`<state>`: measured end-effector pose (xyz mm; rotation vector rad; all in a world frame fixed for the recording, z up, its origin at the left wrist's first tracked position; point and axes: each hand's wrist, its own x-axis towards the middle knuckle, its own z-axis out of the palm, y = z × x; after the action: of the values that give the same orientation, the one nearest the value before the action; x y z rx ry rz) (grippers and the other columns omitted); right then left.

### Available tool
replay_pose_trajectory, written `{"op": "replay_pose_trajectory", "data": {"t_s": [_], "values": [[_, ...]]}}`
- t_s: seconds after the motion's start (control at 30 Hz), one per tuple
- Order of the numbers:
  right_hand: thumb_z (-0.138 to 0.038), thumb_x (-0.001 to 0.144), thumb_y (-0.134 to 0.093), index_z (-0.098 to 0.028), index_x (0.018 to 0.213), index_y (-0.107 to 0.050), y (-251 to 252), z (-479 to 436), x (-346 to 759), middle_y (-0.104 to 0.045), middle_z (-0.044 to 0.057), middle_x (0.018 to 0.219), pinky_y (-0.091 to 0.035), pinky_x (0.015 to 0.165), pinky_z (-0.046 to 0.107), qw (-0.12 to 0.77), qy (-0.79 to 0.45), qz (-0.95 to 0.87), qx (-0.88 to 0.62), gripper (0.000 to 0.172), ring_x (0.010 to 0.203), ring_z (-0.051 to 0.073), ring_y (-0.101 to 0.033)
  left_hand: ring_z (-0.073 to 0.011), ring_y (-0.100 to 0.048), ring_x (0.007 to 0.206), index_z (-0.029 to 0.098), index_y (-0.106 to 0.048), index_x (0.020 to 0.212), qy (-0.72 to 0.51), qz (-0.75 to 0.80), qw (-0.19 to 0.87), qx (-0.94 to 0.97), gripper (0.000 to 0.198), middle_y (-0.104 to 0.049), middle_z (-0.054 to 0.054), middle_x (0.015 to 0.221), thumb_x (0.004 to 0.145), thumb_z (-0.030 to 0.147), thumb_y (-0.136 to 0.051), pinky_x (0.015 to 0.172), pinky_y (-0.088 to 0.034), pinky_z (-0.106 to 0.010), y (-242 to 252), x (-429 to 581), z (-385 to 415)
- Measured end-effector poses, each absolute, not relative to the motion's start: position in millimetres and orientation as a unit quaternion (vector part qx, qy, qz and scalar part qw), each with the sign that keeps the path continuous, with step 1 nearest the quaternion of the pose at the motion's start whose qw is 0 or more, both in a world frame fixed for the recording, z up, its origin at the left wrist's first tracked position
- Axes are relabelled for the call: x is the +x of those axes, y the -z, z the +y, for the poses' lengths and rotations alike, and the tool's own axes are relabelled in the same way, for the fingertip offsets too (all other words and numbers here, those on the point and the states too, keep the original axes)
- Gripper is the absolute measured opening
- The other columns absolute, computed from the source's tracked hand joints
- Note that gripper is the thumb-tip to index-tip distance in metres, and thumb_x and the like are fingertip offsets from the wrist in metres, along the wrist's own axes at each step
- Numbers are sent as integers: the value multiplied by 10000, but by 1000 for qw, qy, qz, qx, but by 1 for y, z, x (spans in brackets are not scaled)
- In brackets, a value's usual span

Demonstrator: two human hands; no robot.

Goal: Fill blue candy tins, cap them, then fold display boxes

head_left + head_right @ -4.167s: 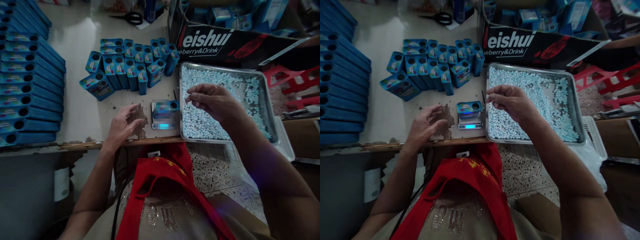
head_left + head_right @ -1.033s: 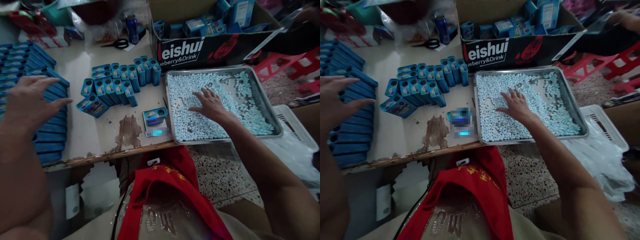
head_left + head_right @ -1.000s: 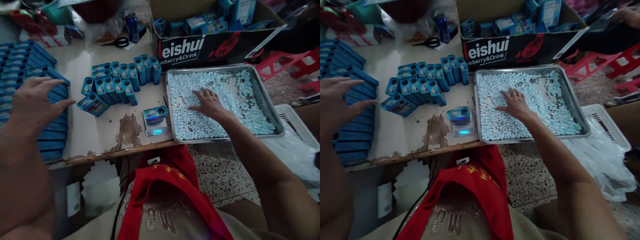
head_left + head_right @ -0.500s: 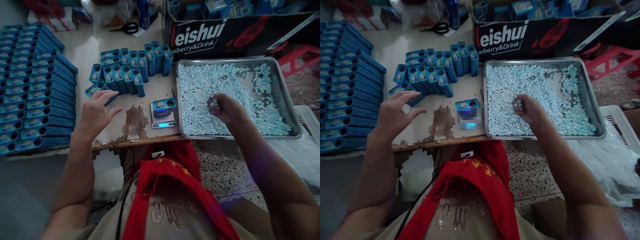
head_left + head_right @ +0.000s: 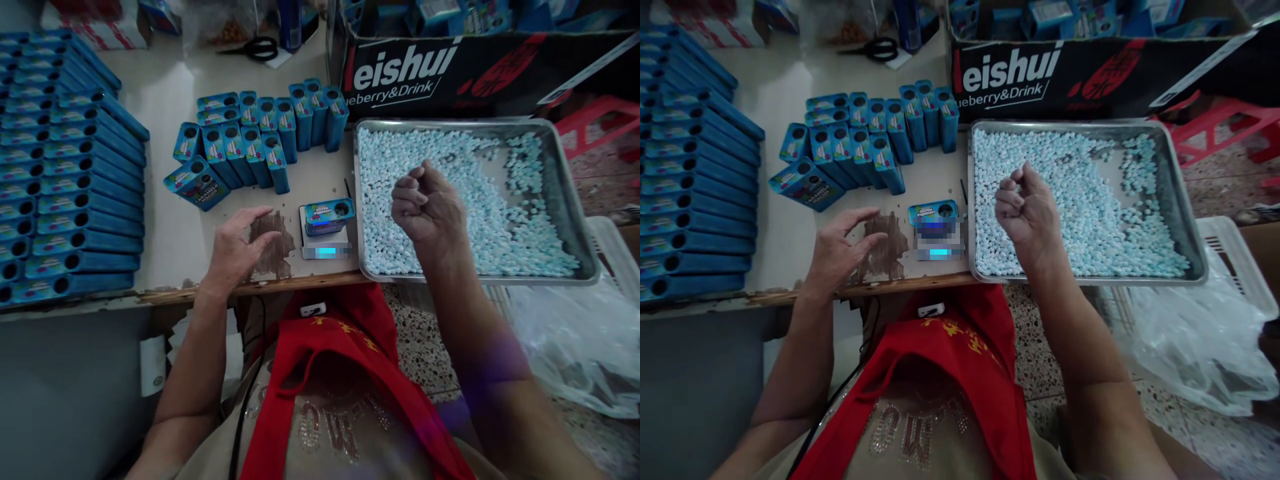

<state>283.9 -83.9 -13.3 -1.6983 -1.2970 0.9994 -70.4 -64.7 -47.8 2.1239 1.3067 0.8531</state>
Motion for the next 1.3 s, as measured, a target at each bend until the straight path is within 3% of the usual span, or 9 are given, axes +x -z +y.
{"op": "replay_pose_trajectory", "data": {"t_s": [0.2, 0.37, 0.6, 0.77, 0.93, 1.0, 1.17, 1.3], "values": [[-967, 929, -216, -312, 920, -497, -16, -69, 204, -420, 12, 784, -303, 554, 350, 520, -439, -425, -597, 714, 600, 192, -321, -274, -761, 1173, 259, -752, 1315, -314, 498, 281, 758, 424, -786, -80, 1293, 907, 347, -826, 1099, -615, -462, 63, -76, -75], [-985, 924, -196, -299, 840, -343, -22, -63, 197, -333, -18, 779, -254, 519, 344, 556, -462, -377, -579, 706, 578, 168, -215, -261, -771, 1150, 277, -746, 1304, -316, 517, 279, 745, 412, -791, -72, 1289, 916, 397, -814, 1114, -613, -442, 65, -89, -75], [-997, 901, -205, -317, 888, -447, -21, -58, 205, -470, 22, 781, -332, 556, 352, 489, -424, -434, -627, 722, 661, 210, -388, -257, -776, 1121, 268, -767, 1259, -321, 507, 279, 750, 354, -804, -65, 1247, 944, 429, -789, 1083, -629, -434, 68, -88, -74], [-1036, 847, -175, -308, 848, -353, -26, -59, 191, -418, 27, 831, -304, 574, 373, 515, -421, -458, -590, 750, 645, 227, -364, -256, -777, 1121, 275, -766, 1255, -323, 507, 287, 746, 348, -801, -67, 1250, 934, 404, -801, 1082, -631, -429, 70, -87, -73], [-1040, 818, -337, -370, 949, -542, -24, -62, 182, -516, 56, 776, -329, 593, 415, 447, -389, -503, -629, 712, 762, 296, -487, -258, -778, 1134, 265, -757, 1264, -322, 515, 301, 735, 352, -794, -73, 1265, 935, 386, -786, 1106, -627, -443, 74, -89, -72], [-1001, 842, -405, -369, 930, -546, -23, -63, 179, -533, 55, 766, -357, 604, 418, 433, -387, -508, -636, 654, 800, 303, -514, -262, -779, 1140, 262, -759, 1264, -328, 514, 314, 728, 360, -794, -76, 1270, 931, 397, -787, 1105, -630, -443, 75, -89, -71], [-861, 980, -455, -306, 770, -438, -15, -62, 175, -418, -4, 719, -437, 615, 369, 590, -432, -436, -525, 593, 658, 202, -460, -270, -781, 1143, 252, -760, 1278, -328, 522, 345, 708, 405, -797, -75, 1274, 927, 452, -785, 1110, -628, -456, 74, -87, -71], [-802, 975, -583, -289, 728, -469, -5, -61, 173, -376, -26, 693, -448, 637, 340, 621, -450, -435, -473, 581, 633, 171, -449, -271, -779, 1151, 241, -764, 1285, -325, 530, 358, 697, 421, -795, -81, 1282, 916, 442, -797, 1119, -622, -457, 74, -86, -70]]}}
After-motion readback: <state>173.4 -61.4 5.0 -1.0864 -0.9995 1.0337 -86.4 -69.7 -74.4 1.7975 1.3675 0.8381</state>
